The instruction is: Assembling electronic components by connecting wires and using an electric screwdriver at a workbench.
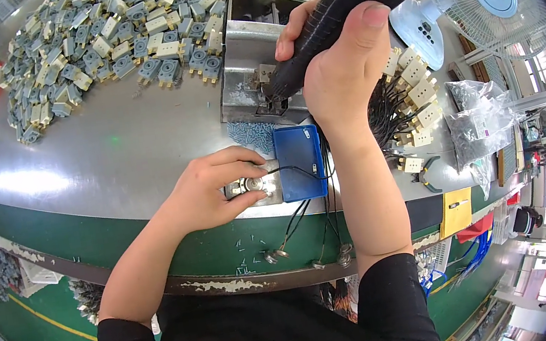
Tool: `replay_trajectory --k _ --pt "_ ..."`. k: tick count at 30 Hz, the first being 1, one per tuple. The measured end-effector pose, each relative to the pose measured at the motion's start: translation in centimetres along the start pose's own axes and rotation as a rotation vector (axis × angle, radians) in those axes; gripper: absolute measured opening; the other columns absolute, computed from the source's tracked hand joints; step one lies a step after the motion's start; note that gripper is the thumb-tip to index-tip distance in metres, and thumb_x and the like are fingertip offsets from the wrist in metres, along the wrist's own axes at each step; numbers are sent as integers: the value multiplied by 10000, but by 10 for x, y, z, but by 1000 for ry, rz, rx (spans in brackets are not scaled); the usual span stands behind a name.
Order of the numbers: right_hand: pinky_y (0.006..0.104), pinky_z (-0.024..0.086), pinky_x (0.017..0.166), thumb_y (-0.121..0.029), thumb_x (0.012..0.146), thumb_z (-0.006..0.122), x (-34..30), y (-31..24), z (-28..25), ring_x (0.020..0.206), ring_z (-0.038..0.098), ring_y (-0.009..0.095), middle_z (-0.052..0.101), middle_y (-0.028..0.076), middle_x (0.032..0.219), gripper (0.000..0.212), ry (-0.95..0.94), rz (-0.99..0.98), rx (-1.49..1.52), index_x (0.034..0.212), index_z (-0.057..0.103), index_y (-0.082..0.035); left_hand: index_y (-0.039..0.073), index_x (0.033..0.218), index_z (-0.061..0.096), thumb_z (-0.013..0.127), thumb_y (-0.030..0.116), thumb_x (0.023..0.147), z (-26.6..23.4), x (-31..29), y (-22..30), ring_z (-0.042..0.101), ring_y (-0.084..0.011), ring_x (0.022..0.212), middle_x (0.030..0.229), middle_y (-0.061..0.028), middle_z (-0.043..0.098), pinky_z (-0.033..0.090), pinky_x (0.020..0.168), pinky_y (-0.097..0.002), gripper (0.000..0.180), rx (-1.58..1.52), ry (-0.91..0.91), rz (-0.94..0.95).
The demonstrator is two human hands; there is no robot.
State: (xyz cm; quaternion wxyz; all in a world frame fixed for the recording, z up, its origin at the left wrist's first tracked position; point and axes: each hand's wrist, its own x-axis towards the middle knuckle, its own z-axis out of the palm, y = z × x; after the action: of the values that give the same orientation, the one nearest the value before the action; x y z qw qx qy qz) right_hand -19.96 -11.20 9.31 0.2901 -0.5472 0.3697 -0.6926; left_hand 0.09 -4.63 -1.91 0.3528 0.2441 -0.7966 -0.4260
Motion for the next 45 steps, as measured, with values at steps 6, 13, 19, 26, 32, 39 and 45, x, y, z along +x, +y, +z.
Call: replay_trajectory --k 6,13,19,26,32,39,45 --pt "380 492 593 -884 890 457 -7 -5 1 588 557 214 550 92 747 995 -49 -1 -59 1393 447 -25 40 1058 758 852 98 784 1 -2 1 733 -308 1028 1168 -102 739 593 890 -386 295 -3 -7 -24" --pt "337 458 529 -950 848 395 -40 -40 7 534 515 157 527 55 726 1182 -185 234 79 1568 317 -16 33 1015 756 854 147 794 0 -3 -1 729 -316 1018 1175 -110 732 586 890 -391 267 6 19 -20" --pt "350 484 532 -983 793 417 -68 -44 26 513 533 190 537 69 728 1268 -274 310 102 1583 251 -6 62 989 754 818 239 845 -1 -5 0 725 -263 979 1169 -38 731 582 843 -376 237 25 29 -58" --pt "358 495 552 -990 755 469 -78 -35 32 535 545 200 543 75 733 1294 -299 328 31 1565 249 -4 33 929 733 823 258 842 1 -8 -2 717 -262 890 1162 -34 718 570 788 -389 257 34 27 -64" --pt "358 499 571 -988 743 490 -83 -32 33 564 558 206 546 81 745 1295 -289 346 18 1547 257 0 35 943 742 825 260 837 0 -7 -2 718 -269 885 1178 -30 711 564 774 -395 262 -1 9 -84" --pt "346 491 560 -993 725 499 -94 -21 28 567 555 185 538 70 755 1114 -325 345 128 1341 424 -67 51 957 745 833 264 826 -1 -8 -2 721 -282 861 1142 -25 719 568 759 -400 265 -10 3 -115" --pt "313 479 563 -1051 609 460 -102 -7 24 581 552 164 550 63 744 1193 -362 282 398 1297 417 -78 53 939 738 841 268 816 0 -7 -4 721 -285 844 1139 -14 729 567 752 -403 269 -13 10 -90"
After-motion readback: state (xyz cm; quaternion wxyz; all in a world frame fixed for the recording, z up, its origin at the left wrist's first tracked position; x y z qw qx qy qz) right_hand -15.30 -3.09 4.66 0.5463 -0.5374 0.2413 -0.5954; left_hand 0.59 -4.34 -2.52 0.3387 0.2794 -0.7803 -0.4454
